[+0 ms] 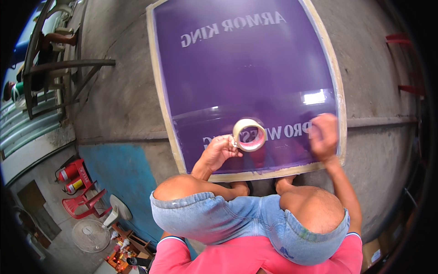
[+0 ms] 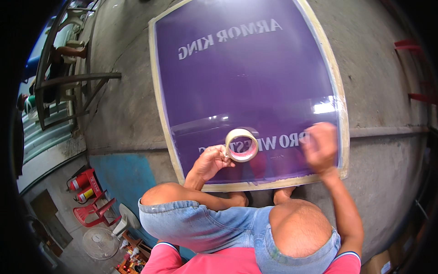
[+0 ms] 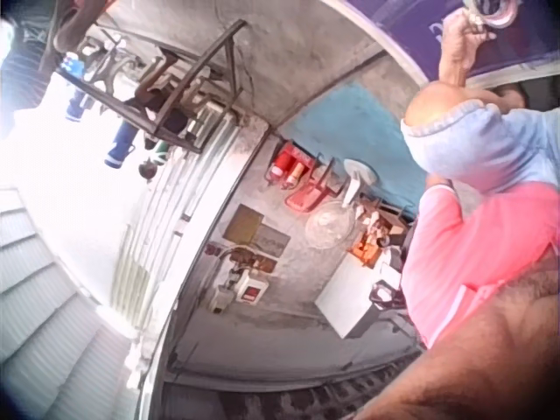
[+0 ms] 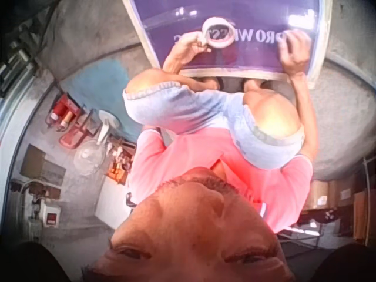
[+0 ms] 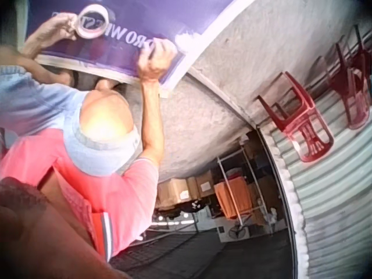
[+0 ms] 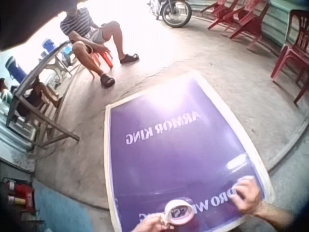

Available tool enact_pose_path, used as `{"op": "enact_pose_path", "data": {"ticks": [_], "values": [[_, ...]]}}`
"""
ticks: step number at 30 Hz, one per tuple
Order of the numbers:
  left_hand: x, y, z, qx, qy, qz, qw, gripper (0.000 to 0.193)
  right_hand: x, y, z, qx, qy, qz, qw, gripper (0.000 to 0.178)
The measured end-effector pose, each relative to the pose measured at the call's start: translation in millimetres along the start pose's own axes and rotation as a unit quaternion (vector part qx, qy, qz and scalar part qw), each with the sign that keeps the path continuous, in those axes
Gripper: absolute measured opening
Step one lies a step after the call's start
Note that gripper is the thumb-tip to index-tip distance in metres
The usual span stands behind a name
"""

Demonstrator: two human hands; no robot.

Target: The person picks up a purple wrestling sign and places it on the floor. They then use clear packing tape to secure the sign's surface, applying multiple strips across the board and smoothing them down by hand.

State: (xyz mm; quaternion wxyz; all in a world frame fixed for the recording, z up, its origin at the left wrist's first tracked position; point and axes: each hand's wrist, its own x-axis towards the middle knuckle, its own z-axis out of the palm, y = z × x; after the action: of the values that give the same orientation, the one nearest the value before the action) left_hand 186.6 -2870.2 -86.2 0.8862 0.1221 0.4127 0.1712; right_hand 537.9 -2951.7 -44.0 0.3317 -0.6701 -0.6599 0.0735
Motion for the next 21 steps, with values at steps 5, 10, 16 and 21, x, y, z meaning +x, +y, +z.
{"op": "enact_pose_path", "data": {"ticks": [5,10,16,21], "values": [[9.4,7.9,8.1,-0.001,-0.013,-0.029,0.999,0.012,-15.3,-84.3,85.2,0.06,-0.116,-0.155,0.979,0.05],[-0.9,4.8,6.2,-0.109,0.001,-0.029,0.994,0.009,-4.4,-96.1,113.7,0.097,-0.106,-0.147,0.979,0.053],[4.7,1.9,11.3,-0.179,0.012,-0.04,0.983,0.01,3.2,-110.8,105.1,0.062,-0.183,-0.137,0.972,0.049],[-1.3,2.6,11.7,-0.103,0.023,-0.002,0.994,0.011,10.1,-115.5,95.6,0.055,-0.206,-0.137,0.967,0.043]]}}
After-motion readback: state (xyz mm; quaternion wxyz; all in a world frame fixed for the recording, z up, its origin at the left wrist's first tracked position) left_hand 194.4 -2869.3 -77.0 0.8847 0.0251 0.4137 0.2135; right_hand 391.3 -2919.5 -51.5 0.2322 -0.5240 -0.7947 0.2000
